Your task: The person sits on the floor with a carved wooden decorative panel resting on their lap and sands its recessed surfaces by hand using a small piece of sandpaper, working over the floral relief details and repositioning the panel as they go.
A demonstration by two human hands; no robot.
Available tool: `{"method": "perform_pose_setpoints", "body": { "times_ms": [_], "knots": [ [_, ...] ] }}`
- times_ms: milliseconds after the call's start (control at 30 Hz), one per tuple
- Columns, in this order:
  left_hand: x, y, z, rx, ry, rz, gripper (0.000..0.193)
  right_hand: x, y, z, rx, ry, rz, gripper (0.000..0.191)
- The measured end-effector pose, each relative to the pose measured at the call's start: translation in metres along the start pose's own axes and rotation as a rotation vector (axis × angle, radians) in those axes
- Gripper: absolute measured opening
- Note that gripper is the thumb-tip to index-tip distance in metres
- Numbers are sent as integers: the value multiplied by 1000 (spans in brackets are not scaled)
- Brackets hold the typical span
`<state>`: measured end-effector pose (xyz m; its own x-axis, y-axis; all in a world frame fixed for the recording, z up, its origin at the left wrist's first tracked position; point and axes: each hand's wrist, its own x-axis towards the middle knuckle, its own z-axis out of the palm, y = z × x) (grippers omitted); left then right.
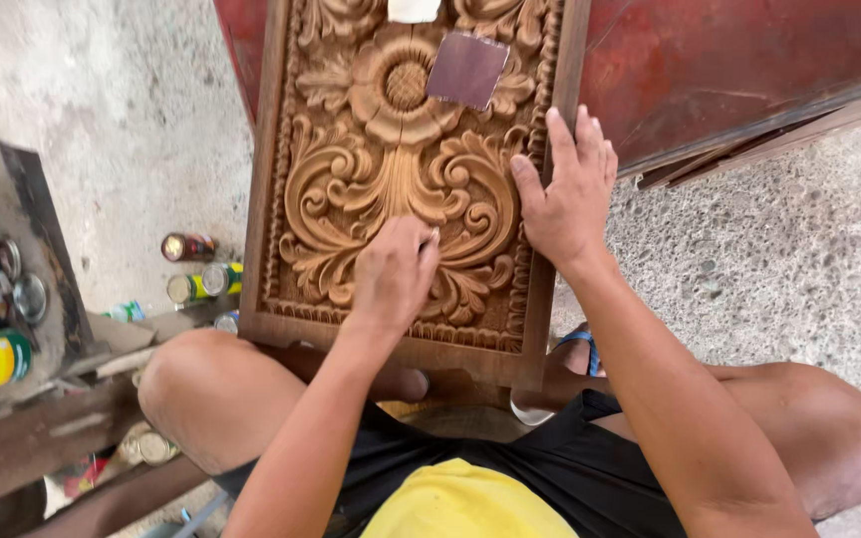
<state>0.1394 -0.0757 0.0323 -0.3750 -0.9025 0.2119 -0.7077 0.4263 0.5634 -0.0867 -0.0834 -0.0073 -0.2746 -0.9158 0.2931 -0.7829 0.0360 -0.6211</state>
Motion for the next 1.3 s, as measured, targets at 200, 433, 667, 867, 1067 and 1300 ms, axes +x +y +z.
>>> {"method": "perform_pose_setpoints", "body": {
  "times_ms": [200,433,667,867,1067,1300],
  "knots": [
    [11,-8,-10,-20,-248,-58,11,3,5,-2,2,3,13,62],
    [-25,15,-60,-4,64,-154,11,-59,-78,-33,213,-229,-134,23],
    [-73,6,-78,-428,23,-25,42,-134,-90,-29,928,-254,777,37],
    [-61,-139,-101,206,78,-686,101,-110,-66,-59,873,-379,871,34],
    [-126,-65,-79,-73,-136,-788,100,-108,-86,-70,715,-289,758,27],
    [-34,-106,-101,-17,82,-294,90,-98,-82,-54,108,-256,266,16]
  ]
}}
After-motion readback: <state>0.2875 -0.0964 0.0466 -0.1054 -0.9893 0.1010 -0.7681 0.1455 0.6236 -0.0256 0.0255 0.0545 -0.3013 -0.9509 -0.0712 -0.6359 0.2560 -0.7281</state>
